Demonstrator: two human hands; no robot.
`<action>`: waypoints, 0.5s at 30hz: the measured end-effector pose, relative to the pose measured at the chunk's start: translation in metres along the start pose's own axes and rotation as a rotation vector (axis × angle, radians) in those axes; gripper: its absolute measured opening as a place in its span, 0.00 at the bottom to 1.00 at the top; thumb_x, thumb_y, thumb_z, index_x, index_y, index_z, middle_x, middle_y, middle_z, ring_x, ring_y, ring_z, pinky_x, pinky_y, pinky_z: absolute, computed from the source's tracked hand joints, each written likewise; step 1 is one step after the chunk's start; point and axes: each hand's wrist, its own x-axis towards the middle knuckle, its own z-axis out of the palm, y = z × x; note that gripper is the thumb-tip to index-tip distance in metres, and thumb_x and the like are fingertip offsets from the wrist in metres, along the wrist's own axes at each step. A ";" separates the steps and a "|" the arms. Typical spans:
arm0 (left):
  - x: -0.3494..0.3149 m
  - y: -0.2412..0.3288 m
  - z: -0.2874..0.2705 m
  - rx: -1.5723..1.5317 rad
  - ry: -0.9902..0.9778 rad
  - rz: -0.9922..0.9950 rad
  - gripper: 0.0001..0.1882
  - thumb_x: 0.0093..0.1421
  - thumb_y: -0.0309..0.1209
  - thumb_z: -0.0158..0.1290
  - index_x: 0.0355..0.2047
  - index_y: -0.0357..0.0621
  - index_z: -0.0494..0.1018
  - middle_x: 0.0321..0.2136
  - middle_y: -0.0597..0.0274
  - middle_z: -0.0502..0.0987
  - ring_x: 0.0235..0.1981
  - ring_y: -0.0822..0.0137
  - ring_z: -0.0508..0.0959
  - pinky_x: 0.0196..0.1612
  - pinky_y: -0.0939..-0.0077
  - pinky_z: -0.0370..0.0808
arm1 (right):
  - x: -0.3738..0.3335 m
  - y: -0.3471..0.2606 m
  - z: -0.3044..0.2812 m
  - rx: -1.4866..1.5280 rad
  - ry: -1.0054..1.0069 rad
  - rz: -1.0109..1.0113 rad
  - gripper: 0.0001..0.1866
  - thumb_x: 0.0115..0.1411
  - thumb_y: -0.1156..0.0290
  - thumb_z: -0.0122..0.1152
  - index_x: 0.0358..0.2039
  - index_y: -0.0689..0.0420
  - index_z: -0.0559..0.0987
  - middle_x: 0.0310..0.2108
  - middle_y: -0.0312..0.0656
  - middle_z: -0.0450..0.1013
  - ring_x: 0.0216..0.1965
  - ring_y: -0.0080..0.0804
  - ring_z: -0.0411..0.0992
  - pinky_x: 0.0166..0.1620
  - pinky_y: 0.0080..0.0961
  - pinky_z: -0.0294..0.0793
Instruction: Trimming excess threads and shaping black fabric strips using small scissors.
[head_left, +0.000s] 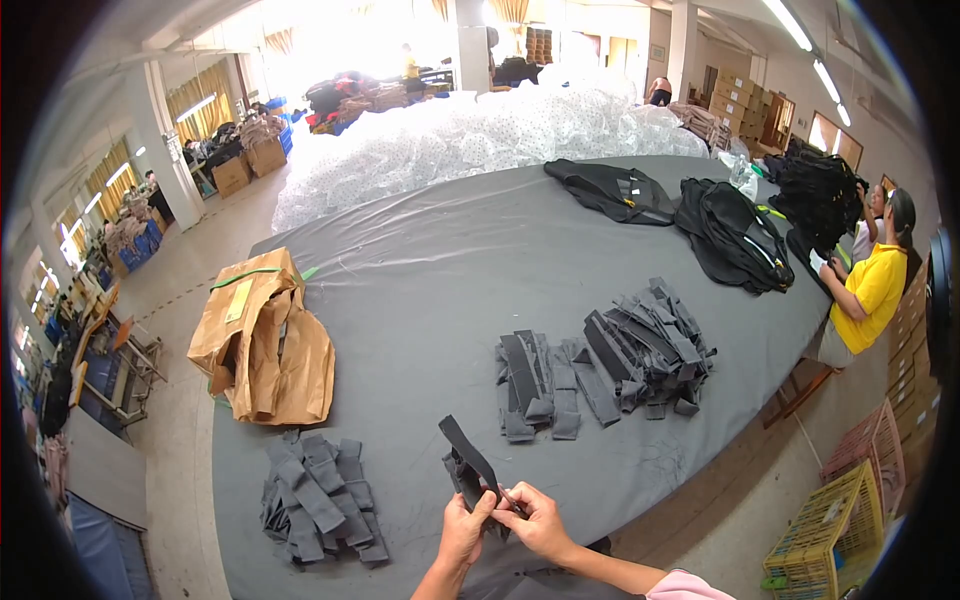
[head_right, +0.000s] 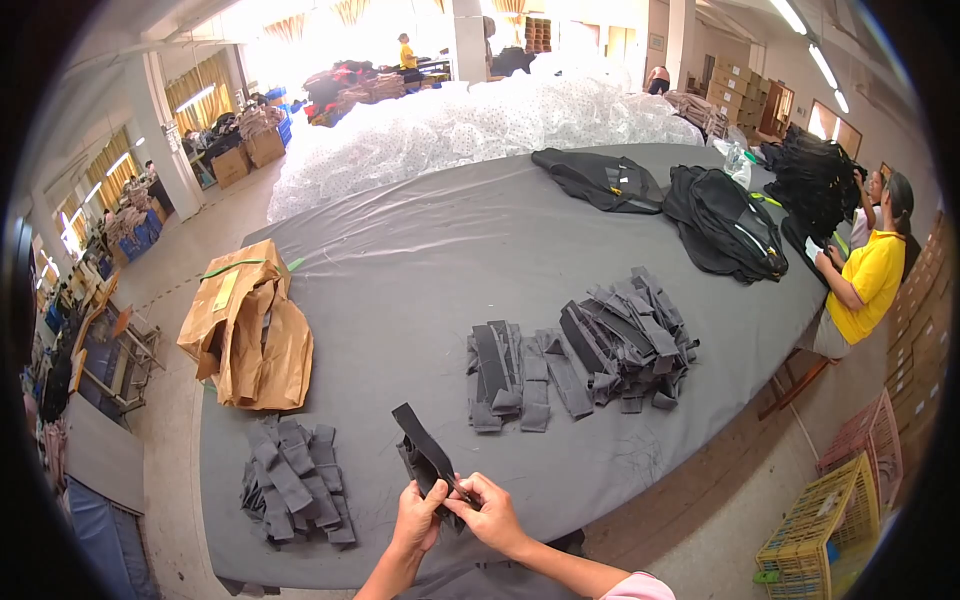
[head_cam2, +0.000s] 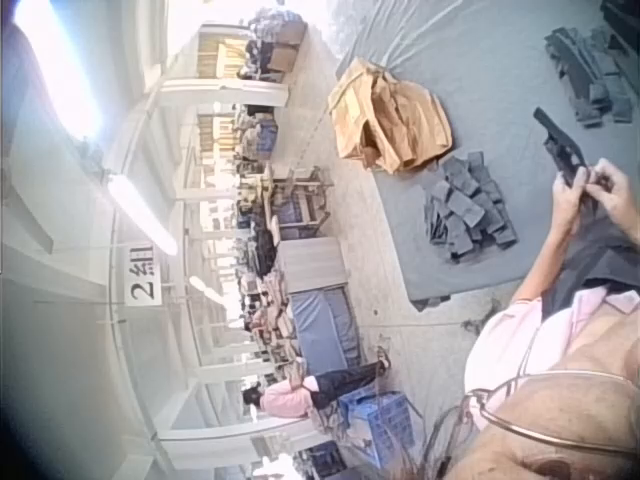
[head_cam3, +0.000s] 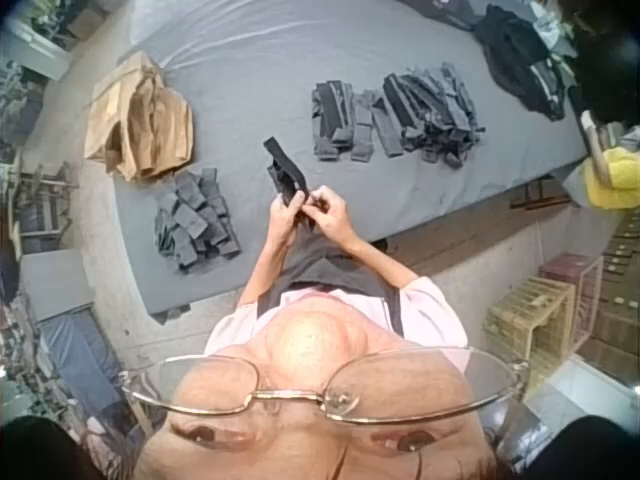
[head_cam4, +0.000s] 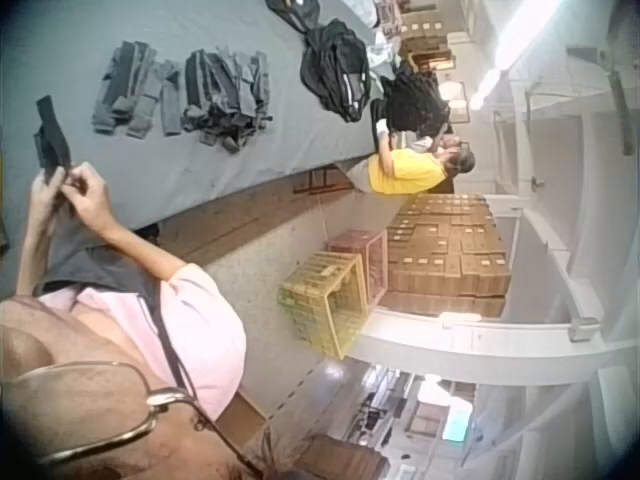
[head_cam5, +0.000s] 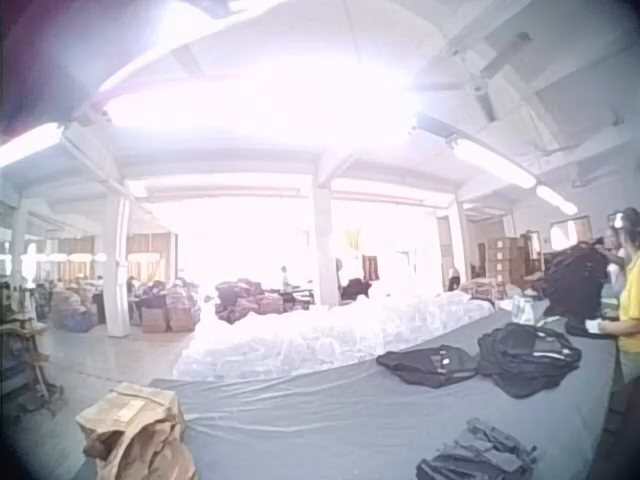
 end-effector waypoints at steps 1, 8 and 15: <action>-0.001 0.001 0.001 0.010 -0.020 -0.015 0.21 0.57 0.37 0.58 0.43 0.32 0.68 0.38 0.54 0.75 0.40 0.66 0.76 0.46 0.70 0.73 | -0.001 -0.001 -0.001 -0.029 -0.003 -0.012 0.06 0.53 0.78 0.63 0.27 0.63 0.73 0.26 0.31 0.64 0.27 0.13 0.63 0.30 0.14 0.65; 0.002 -0.003 -0.001 0.004 -0.002 0.002 0.21 0.60 0.38 0.53 0.45 0.32 0.67 0.40 0.54 0.75 0.40 0.67 0.75 0.46 0.72 0.72 | -0.003 0.006 -0.001 -0.001 -0.006 0.007 0.07 0.53 0.77 0.63 0.26 0.62 0.71 0.25 0.32 0.65 0.25 0.13 0.62 0.28 0.14 0.64; -0.005 0.002 -0.005 0.005 0.039 0.052 0.22 0.63 0.39 0.49 0.48 0.31 0.65 0.46 0.51 0.73 0.45 0.67 0.73 0.51 0.70 0.68 | -0.015 0.003 0.001 -0.039 -0.023 0.052 0.07 0.54 0.76 0.63 0.26 0.61 0.72 0.23 0.30 0.65 0.24 0.12 0.62 0.26 0.14 0.62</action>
